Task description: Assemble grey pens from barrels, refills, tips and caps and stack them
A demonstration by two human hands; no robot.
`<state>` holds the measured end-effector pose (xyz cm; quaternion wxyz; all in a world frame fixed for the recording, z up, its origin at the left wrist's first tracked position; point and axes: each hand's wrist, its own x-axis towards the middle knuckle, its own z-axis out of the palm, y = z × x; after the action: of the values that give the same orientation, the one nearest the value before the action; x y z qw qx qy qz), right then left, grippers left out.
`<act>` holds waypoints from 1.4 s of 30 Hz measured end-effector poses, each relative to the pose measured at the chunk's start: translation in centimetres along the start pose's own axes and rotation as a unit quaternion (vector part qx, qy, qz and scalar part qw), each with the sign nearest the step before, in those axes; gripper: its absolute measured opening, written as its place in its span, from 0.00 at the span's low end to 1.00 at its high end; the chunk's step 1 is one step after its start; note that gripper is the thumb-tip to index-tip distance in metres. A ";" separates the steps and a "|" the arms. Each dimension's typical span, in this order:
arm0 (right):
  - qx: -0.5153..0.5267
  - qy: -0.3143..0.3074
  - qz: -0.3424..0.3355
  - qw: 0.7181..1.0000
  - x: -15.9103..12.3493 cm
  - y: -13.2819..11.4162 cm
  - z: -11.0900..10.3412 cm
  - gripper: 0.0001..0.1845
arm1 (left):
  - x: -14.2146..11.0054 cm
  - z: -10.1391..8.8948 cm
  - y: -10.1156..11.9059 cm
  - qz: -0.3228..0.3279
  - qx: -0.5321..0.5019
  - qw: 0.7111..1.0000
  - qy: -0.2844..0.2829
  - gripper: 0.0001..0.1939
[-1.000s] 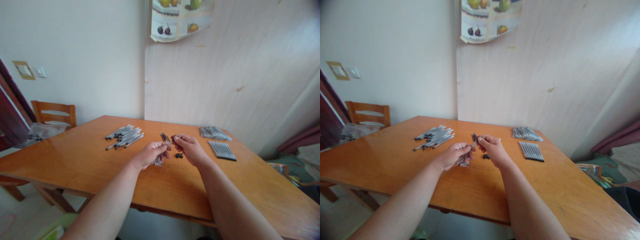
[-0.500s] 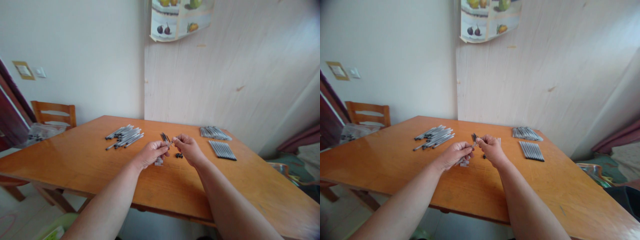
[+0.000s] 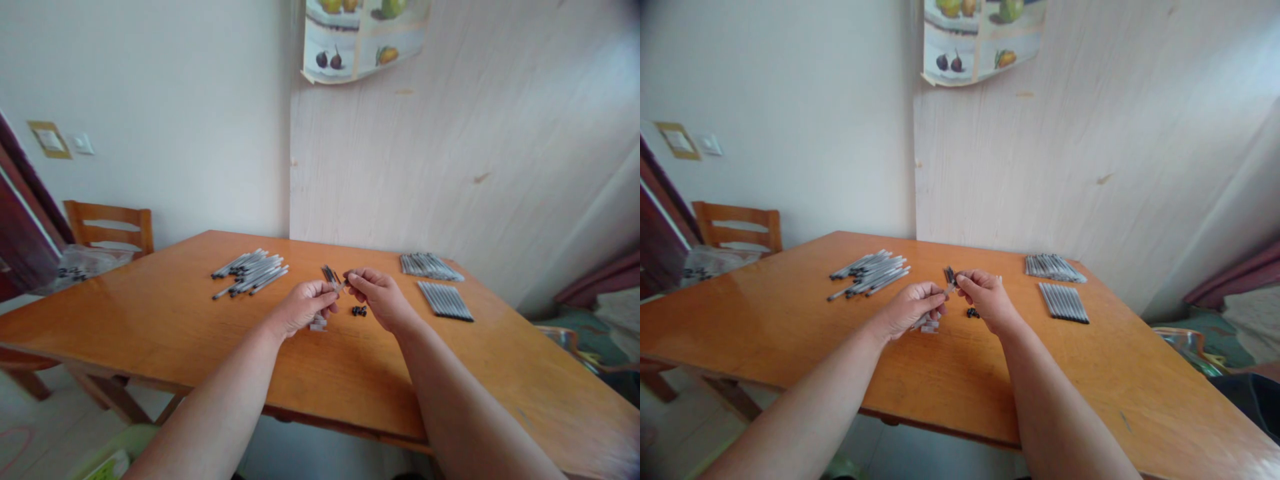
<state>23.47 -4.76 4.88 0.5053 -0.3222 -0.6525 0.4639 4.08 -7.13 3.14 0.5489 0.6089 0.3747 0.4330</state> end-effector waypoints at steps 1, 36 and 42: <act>-0.006 -0.003 0.001 1.000 0.0 0.1 0.0 0.15 | 0.0 0.0 0.0 -0.001 0.002 1.000 -0.001 0.17; 0.026 0.000 0.010 1.000 -0.1 -0.2 0.6 0.17 | -0.3 0.0 0.4 -0.022 -0.073 0.996 -0.048 0.19; -0.063 0.053 0.003 0.997 0.0 0.1 1.0 0.18 | -0.1 0.2 0.2 -0.013 -0.027 1.000 -0.002 0.19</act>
<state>22.48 -5.04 4.68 0.5167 -0.3797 -0.6514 0.4056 4.25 -7.32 3.31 0.5720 0.5897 0.3692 0.4345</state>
